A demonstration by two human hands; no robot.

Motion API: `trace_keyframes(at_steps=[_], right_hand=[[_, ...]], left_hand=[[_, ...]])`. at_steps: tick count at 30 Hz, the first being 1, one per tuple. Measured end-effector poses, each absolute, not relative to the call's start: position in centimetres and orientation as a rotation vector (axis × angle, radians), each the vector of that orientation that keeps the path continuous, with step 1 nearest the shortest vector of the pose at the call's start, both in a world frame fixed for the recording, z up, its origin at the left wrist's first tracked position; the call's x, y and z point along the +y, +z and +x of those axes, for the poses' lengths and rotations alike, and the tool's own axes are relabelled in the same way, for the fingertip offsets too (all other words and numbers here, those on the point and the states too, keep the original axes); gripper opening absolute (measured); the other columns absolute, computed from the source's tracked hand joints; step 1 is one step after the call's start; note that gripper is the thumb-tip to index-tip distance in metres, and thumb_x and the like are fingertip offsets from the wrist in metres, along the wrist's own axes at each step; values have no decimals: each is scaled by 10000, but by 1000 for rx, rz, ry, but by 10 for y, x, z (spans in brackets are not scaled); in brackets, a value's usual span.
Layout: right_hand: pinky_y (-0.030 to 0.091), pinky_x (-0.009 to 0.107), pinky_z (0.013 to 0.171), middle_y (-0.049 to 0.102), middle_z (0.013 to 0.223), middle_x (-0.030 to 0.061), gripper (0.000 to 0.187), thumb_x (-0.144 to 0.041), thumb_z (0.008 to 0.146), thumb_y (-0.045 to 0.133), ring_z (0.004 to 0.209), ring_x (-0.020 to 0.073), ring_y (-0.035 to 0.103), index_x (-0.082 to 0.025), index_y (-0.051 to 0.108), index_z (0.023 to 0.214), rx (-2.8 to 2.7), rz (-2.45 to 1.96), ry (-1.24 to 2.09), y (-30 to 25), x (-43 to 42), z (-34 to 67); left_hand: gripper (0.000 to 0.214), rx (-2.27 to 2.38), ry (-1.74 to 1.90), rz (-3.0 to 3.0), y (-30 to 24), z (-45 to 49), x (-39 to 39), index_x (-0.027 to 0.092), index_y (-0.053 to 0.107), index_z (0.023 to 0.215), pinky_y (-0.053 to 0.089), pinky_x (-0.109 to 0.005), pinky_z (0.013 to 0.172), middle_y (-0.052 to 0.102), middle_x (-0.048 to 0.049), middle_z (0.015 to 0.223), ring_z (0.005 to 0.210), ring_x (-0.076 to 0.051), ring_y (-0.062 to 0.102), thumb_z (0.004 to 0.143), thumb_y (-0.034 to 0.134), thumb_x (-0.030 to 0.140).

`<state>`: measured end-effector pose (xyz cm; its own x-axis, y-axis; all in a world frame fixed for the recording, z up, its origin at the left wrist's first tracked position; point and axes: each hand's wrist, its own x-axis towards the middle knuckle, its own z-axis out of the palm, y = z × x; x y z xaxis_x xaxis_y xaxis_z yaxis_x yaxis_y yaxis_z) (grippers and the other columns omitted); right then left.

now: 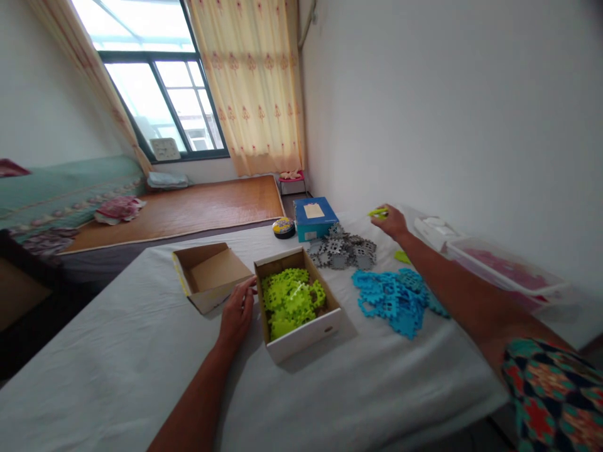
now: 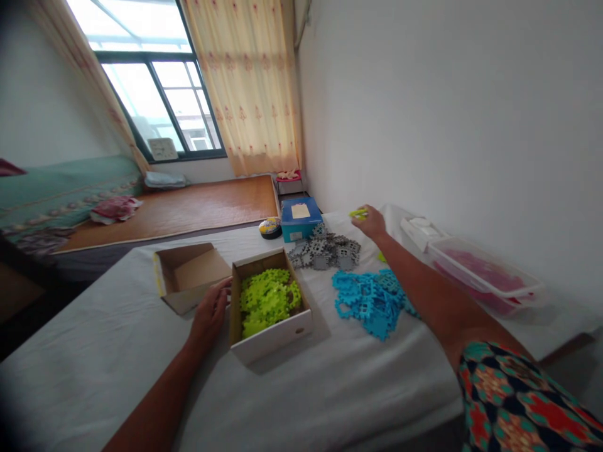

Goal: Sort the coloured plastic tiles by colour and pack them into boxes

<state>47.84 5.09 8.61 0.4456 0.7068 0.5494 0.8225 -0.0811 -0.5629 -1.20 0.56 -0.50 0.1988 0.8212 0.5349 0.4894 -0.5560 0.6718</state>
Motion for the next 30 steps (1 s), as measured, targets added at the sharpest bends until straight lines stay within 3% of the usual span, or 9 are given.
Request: trace_keyframes(at_steps=[2,5,8,11,14,17,20,26,30], right_hand=[[469,300,692,673,838,33,296,-395,710,659,750,186,601,-187,636,919,-1472,-1438,25,114,45,409],[479,307,757,672,952,37,270,-409,782,638,837,178,609,-199,626,952,-1683,-1035,180,128,15,305],[444,372,895,665,1067,64,267,-388,775,683,1010,217,575,-207,651,969,-2033,-881,128,110,-16,239],[379,455,997,587,1297,84,439,-468,742,723,1215,276,466,-238,650,1109,-2375,-844,-4,90,-22,238],[342,438,1059,524,1389,89,504,-482,823,645,1290,257,415,-225,586,1253,-2265,-1072,-103,87,-7,303],[377,378,1043,616,1264,107,345,-348,916,539,1182,220,524,-178,615,1207,-1989,-1597,-101,91,-3,396],[445,380,973,618,1228,112,324,-369,922,547,1125,240,560,-189,623,1181,-1776,-2085,-35,81,-21,469],[499,354,862,669,1108,77,259,-311,847,644,993,221,624,-203,669,1081,-1690,-2269,31,42,-49,516],[489,346,847,727,990,72,291,-311,778,642,956,257,651,-194,718,1033,-1671,-2245,11,56,-31,497]], left_hand=[[384,1216,1293,2126,-5,-11,5,215,546,1268,541,-364,823,617,-106,1155,957,-203,626,957,380,365],[383,1207,1277,2127,-5,-12,5,214,535,1278,540,-365,820,612,-107,1152,936,-197,627,958,380,357],[384,1198,1279,2138,-7,-12,5,215,535,1277,538,-369,823,606,-106,1165,944,-198,623,955,381,359],[385,1201,1294,2152,-7,-12,7,219,542,1271,535,-371,829,607,-103,1164,962,-205,618,948,385,359],[396,1202,1289,2142,-6,-11,7,220,541,1278,541,-361,808,610,-100,1160,943,-202,624,944,389,368],[407,1210,1284,2139,-3,-10,6,218,536,1285,547,-357,789,606,-101,1173,941,-201,621,945,381,380],[407,1223,1274,2143,-1,-9,4,218,535,1282,548,-363,788,604,-99,1176,931,-199,618,942,382,382],[407,1223,1280,2132,0,-9,5,213,540,1280,548,-359,787,608,-103,1163,931,-202,621,941,383,375],[407,1219,1276,2137,-3,-8,3,208,531,1290,542,-347,789,609,-101,1164,927,-195,623,943,381,359]])
